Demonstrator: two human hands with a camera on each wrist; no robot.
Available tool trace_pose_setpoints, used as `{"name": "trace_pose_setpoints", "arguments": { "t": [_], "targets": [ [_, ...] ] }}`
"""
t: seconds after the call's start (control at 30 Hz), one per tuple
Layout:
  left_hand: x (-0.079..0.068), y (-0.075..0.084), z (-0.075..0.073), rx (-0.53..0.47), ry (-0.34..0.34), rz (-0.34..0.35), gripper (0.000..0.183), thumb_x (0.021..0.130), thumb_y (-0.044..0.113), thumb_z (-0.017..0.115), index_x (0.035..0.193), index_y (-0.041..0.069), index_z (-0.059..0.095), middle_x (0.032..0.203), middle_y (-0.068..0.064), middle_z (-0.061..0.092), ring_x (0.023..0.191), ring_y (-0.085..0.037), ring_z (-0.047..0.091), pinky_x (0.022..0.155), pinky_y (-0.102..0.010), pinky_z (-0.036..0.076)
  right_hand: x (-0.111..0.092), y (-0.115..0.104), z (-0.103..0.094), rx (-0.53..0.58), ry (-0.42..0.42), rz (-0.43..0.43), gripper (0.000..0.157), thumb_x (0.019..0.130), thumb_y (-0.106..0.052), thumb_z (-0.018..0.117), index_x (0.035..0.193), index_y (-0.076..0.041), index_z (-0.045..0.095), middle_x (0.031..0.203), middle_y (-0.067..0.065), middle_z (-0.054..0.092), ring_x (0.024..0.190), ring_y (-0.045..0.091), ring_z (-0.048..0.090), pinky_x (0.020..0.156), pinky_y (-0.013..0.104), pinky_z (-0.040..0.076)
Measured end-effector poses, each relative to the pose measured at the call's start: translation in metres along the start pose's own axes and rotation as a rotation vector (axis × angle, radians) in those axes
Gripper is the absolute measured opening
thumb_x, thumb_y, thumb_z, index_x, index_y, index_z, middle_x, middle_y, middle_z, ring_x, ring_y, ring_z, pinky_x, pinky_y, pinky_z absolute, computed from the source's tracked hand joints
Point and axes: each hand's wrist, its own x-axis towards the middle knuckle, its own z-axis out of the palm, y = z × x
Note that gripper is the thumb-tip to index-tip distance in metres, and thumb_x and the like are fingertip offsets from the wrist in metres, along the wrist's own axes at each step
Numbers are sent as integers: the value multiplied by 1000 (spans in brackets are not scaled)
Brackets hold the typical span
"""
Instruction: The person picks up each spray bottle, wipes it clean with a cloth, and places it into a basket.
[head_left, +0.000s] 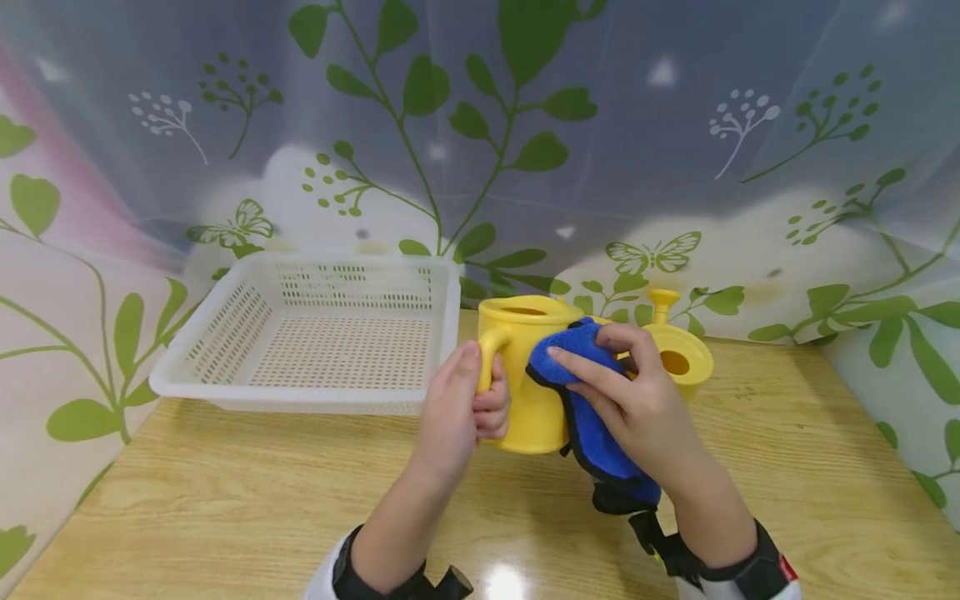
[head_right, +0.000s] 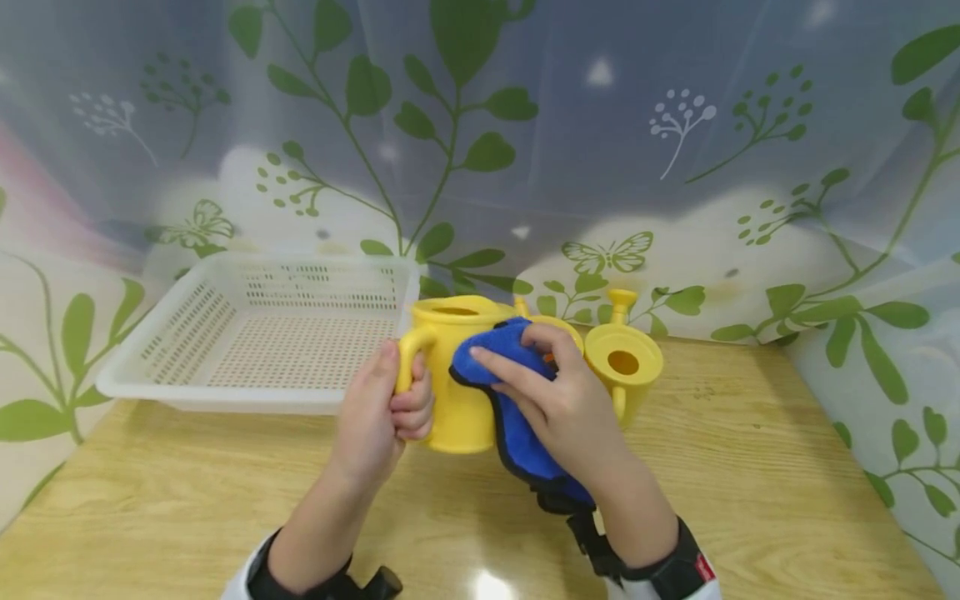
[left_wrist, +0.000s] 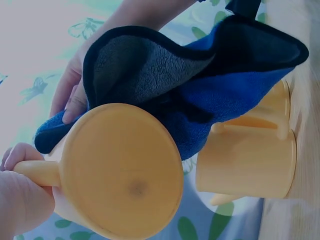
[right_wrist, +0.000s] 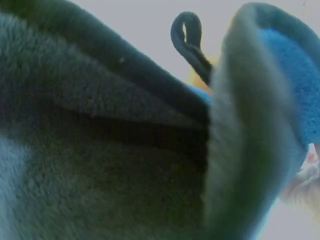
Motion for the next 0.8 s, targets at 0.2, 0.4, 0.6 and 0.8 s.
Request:
{"name": "trace_pose_setpoints", "arguments": {
  "t": [0.2, 0.4, 0.6, 0.8],
  "targets": [
    [0, -1, 0, -5, 3, 9, 34, 101, 33, 21, 84, 7, 35, 54, 5, 25, 43, -9, 21, 41, -22, 19, -1, 1, 0, -7, -8, 6, 29, 94, -29, 48, 112, -14, 64, 104, 21, 47, 91, 27, 46, 77, 32, 41],
    [2, -2, -2, -80, 68, 52, 33, 101, 35, 22, 83, 10, 35, 52, 8, 25, 41, -6, 19, 40, -25, 13, 0, -1, 0, 22, -84, -51, 27, 96, -28, 45, 115, -19, 63, 104, 18, 47, 86, 21, 44, 68, 26, 37],
    [3, 0, -5, -117, 117, 99, 34, 101, 36, 21, 82, 10, 34, 51, 8, 24, 41, -6, 18, 39, -26, 10, -1, -2, -1, 83, -190, -66, 27, 96, -27, 46, 116, -21, 62, 102, 13, 48, 83, 16, 45, 63, 24, 39],
    [5, 3, -8, -156, 154, 108, 34, 101, 35, 21, 81, 11, 35, 52, 9, 24, 40, -5, 18, 38, -22, 12, -4, -3, -3, 132, -307, -33, 28, 96, -28, 46, 119, -23, 60, 105, 8, 48, 84, 13, 45, 67, 22, 41]
  ]
}}
